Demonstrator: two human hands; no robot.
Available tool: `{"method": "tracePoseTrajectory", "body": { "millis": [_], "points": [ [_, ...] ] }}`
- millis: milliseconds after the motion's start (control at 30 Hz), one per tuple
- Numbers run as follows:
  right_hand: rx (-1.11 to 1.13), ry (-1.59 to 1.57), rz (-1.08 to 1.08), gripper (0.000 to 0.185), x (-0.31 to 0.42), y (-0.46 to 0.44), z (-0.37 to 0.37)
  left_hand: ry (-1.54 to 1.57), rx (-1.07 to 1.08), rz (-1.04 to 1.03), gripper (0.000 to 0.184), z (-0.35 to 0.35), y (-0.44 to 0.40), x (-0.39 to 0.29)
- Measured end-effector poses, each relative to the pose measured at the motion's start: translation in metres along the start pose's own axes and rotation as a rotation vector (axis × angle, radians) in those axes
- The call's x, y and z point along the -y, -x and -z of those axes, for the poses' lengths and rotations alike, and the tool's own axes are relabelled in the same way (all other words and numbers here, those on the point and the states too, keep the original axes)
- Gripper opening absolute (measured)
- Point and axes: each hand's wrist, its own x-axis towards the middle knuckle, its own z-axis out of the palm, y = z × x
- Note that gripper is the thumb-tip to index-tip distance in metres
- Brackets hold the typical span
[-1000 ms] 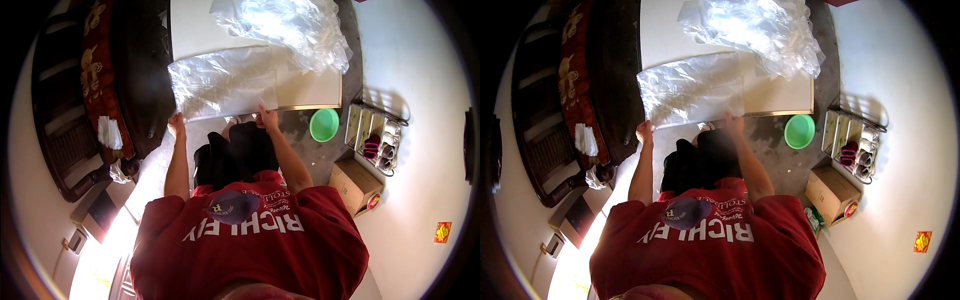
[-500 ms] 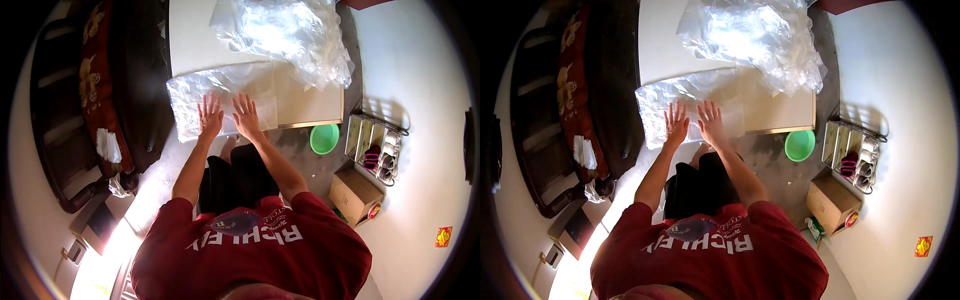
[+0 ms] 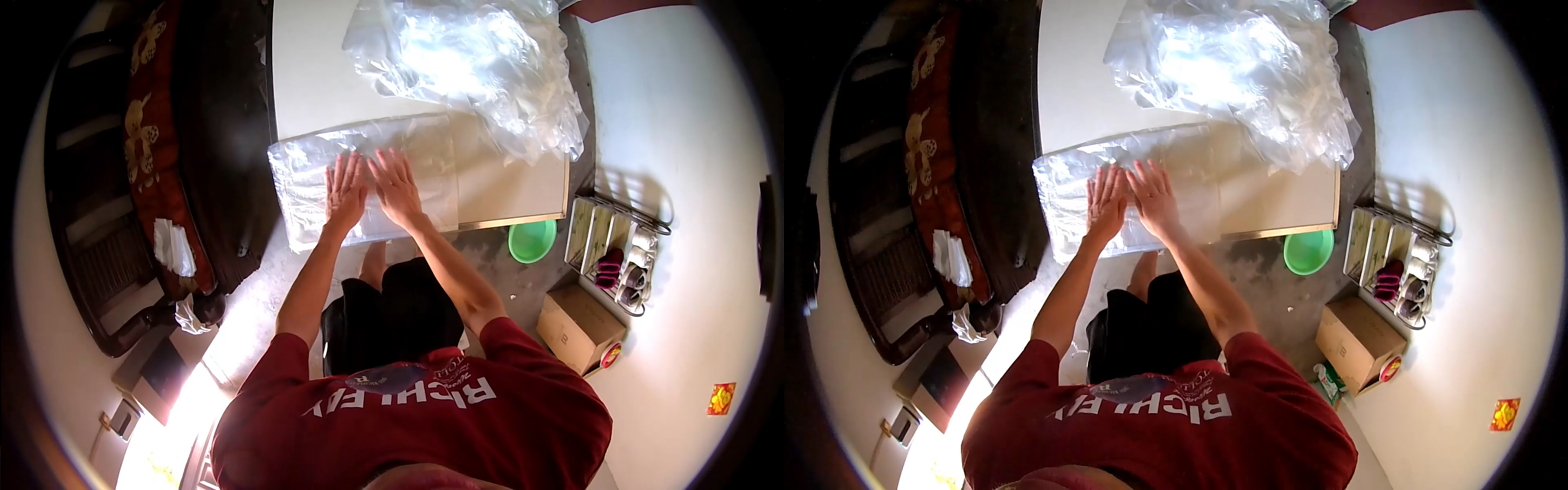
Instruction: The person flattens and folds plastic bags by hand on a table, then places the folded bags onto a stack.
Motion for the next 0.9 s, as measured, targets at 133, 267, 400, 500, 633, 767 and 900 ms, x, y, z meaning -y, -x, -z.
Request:
{"method": "tracePoseTrajectory", "body": {
  "millis": [133,267,400,500,633,767,900],
  "points": [
    [-0.052,0.136,-0.061,0.049,-0.029,-0.025,-0.006,-0.170,-0.155,-0.016,0.053,0.005,-0.021,0.019],
    [-0.108,0.186,-0.150,0.052,-0.070,-0.018,0.007,-0.180,-0.263,0.157,0.060,0.012,-0.007,0.062],
    [-0.123,0.226,-0.133,0.055,-0.070,-0.020,0.011,-0.191,-0.294,0.211,0.060,0.018,0.011,0.068],
    [-0.086,0.169,-0.098,0.056,-0.021,-0.010,0.020,-0.228,-0.200,0.177,0.058,0.026,0.019,0.043],
    [0.001,0.102,-0.074,0.053,-0.009,0.028,-0.002,-0.236,-0.211,0.272,0.062,0.009,0.041,0.048],
    [0.027,0.171,-0.141,0.051,-0.032,0.036,0.010,-0.255,-0.297,0.297,0.057,0.014,0.047,0.066],
    [-0.043,0.144,-0.168,0.049,-0.046,0.040,0.018,-0.280,-0.211,0.336,0.056,0.022,0.047,0.064]
  ]
}}
